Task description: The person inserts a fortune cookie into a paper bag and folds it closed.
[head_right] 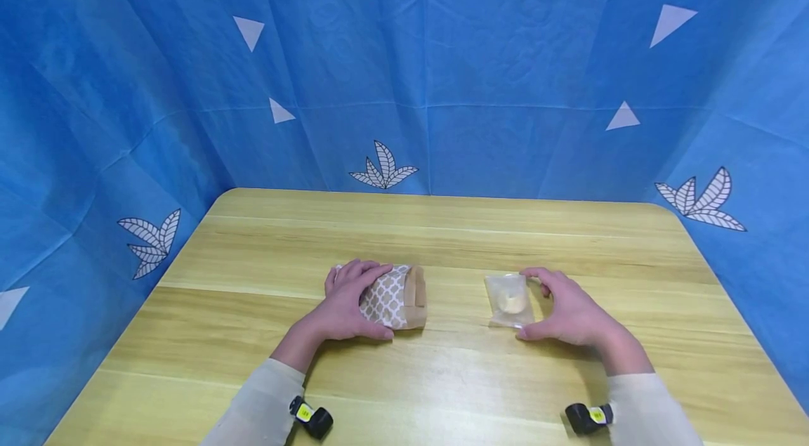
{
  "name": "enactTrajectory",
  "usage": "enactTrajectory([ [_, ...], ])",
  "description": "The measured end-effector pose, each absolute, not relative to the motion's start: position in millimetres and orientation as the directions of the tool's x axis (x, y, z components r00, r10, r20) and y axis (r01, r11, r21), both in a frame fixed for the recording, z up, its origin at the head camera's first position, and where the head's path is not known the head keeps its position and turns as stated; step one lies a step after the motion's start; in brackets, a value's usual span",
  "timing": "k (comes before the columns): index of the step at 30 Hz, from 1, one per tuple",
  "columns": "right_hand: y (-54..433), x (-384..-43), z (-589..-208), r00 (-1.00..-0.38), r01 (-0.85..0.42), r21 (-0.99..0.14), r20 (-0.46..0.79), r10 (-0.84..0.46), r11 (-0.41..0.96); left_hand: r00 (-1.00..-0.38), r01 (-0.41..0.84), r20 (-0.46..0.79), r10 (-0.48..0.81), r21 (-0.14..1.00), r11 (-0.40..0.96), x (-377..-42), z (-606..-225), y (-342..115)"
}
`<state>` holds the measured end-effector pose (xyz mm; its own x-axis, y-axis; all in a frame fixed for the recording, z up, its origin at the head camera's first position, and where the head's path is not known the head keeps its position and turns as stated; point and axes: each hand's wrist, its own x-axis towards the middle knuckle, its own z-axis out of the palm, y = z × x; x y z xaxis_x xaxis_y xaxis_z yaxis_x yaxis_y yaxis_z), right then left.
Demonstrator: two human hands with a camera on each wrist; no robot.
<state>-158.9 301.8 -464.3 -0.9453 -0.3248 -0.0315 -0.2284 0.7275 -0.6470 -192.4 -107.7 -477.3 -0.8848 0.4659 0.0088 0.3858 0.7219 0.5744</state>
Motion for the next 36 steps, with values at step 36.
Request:
enactTrajectory([
  [36, 236, -161, -460, -0.915, -0.348, -0.727, 0.127, -0.382, 0.591, -0.886, 0.380, 0.008, 0.464, 0.587, 0.715, -193, -478, -108],
])
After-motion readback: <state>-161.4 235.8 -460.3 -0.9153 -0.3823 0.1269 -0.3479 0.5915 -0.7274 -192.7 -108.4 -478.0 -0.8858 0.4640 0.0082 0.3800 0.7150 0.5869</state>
